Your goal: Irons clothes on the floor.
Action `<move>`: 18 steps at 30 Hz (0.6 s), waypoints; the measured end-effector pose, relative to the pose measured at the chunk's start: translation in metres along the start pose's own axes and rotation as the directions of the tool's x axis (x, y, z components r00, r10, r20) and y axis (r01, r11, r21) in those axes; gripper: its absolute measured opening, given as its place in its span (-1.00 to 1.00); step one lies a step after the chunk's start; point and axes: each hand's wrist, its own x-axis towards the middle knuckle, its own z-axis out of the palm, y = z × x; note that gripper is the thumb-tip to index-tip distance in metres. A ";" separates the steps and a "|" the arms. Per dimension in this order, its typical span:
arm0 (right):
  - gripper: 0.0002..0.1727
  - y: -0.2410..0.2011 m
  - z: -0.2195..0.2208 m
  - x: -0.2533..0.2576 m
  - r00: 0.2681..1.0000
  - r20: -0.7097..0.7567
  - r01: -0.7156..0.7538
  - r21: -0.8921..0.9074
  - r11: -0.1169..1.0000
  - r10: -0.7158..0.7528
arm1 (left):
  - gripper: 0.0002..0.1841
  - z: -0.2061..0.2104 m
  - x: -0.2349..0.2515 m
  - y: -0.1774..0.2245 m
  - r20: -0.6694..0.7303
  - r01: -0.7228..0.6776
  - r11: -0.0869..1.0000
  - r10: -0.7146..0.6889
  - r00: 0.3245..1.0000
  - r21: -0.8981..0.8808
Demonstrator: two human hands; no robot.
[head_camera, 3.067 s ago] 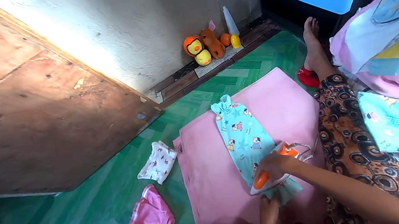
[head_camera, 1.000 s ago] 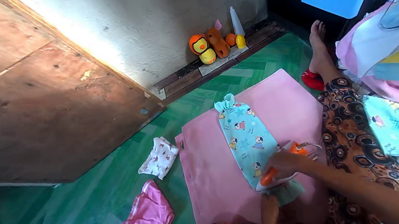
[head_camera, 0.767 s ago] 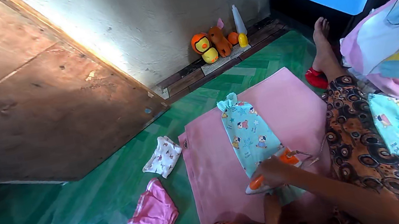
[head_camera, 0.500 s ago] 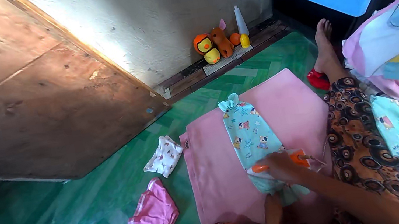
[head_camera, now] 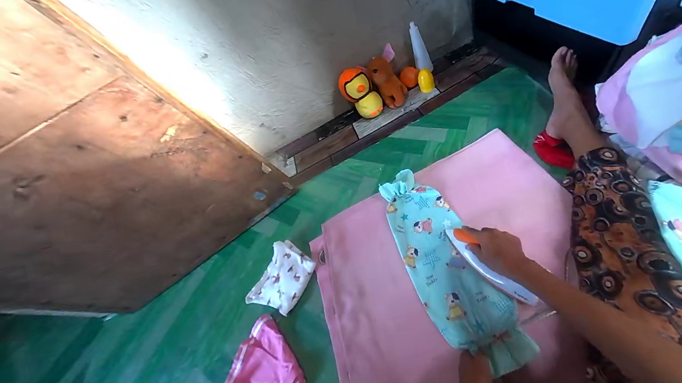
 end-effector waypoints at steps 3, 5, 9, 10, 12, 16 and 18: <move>-0.40 -0.004 -0.010 0.017 1.000 0.002 -0.019 0.005 1.000 0.019 | -0.57 0.000 -0.002 -0.002 0.008 -0.025 0.998 0.025 1.000 -0.051; -0.41 -0.006 -0.017 0.027 1.000 0.008 -0.023 0.006 1.000 0.022 | -0.56 0.000 -0.005 0.000 0.018 -0.008 0.997 0.009 1.000 -0.071; -0.41 -0.008 -0.031 0.052 0.999 0.039 0.009 0.006 1.000 -0.010 | -0.54 -0.004 -0.010 0.003 0.062 0.031 0.994 -0.024 0.998 -0.108; -0.42 -0.008 -0.035 0.057 0.998 0.051 0.024 0.002 1.000 -0.024 | -0.53 -0.004 -0.009 0.002 0.062 0.035 0.993 -0.028 0.998 -0.113; -0.43 -0.010 -0.044 0.068 0.995 0.084 0.057 -0.009 0.998 -0.057 | -0.52 -0.004 -0.007 0.000 0.072 0.053 0.991 -0.044 0.996 -0.120; -0.45 -0.017 -0.062 0.092 0.984 0.138 0.117 -0.054 0.992 -0.109 | -0.55 -0.006 -0.003 0.001 0.078 0.096 0.988 -0.087 0.993 -0.123; -0.46 -0.021 -0.067 0.104 0.978 0.150 0.155 -0.067 0.986 -0.144 | -0.55 -0.007 -0.002 0.004 0.083 0.165 0.973 -0.153 0.985 -0.160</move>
